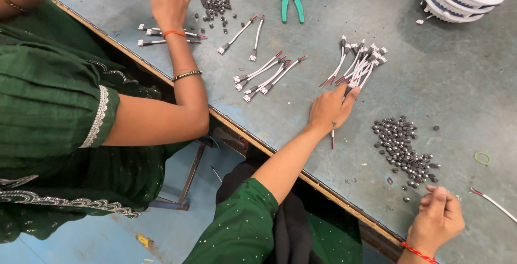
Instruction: The person assembles small wire harnesses by inserting black cylindrical components into the ends of white wires. They handle the wires and components by hand, placing finished units into a pile on the table.
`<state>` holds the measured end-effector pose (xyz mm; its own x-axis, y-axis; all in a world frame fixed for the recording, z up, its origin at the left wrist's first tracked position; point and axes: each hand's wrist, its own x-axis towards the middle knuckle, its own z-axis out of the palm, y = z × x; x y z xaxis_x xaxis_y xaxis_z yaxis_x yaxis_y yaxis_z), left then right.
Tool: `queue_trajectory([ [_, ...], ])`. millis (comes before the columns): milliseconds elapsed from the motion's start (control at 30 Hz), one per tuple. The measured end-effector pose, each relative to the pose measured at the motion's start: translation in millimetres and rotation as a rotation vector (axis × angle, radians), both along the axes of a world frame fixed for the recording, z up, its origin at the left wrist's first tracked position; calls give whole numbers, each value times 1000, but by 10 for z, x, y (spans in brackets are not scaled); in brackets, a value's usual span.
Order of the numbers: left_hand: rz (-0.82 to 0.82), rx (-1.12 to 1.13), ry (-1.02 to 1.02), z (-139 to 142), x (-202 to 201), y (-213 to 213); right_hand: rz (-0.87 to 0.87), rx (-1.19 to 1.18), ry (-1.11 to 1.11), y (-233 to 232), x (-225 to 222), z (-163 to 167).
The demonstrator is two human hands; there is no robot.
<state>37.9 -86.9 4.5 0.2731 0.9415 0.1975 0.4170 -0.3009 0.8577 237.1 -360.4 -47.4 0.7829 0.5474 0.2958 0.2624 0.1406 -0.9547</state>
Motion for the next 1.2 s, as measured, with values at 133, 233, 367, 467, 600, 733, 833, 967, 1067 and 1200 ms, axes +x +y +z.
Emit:
queue_trajectory([
  [133,-1,4,6,-1,-7,-9,30,0,-14,-6,-21,2],
  [233,-3,13,15,11,-11,-10,28,-10,-11,-3,-20,-6],
  [367,-17,-32,48,32,-11,-12,19,-25,0,-14,-25,2],
  [467,-25,-9,27,44,-16,-20,7,-34,-1,-8,-52,24],
  [600,-13,0,20,48,-22,-31,-39,-105,-15,17,-94,58],
  [733,-2,8,6,30,-18,-30,-54,-134,-20,29,-103,63],
  [833,-6,27,-6,8,-22,-29,-45,-137,-44,22,-96,42],
  [967,-12,-7,11,4,-24,-33,-44,-145,-72,23,-82,16],
  [1067,-9,13,-10,17,-30,-43,-43,-151,-66,22,-84,16],
  [1200,-13,7,-11,30,-39,-60,-45,-150,-58,13,-101,31],
])
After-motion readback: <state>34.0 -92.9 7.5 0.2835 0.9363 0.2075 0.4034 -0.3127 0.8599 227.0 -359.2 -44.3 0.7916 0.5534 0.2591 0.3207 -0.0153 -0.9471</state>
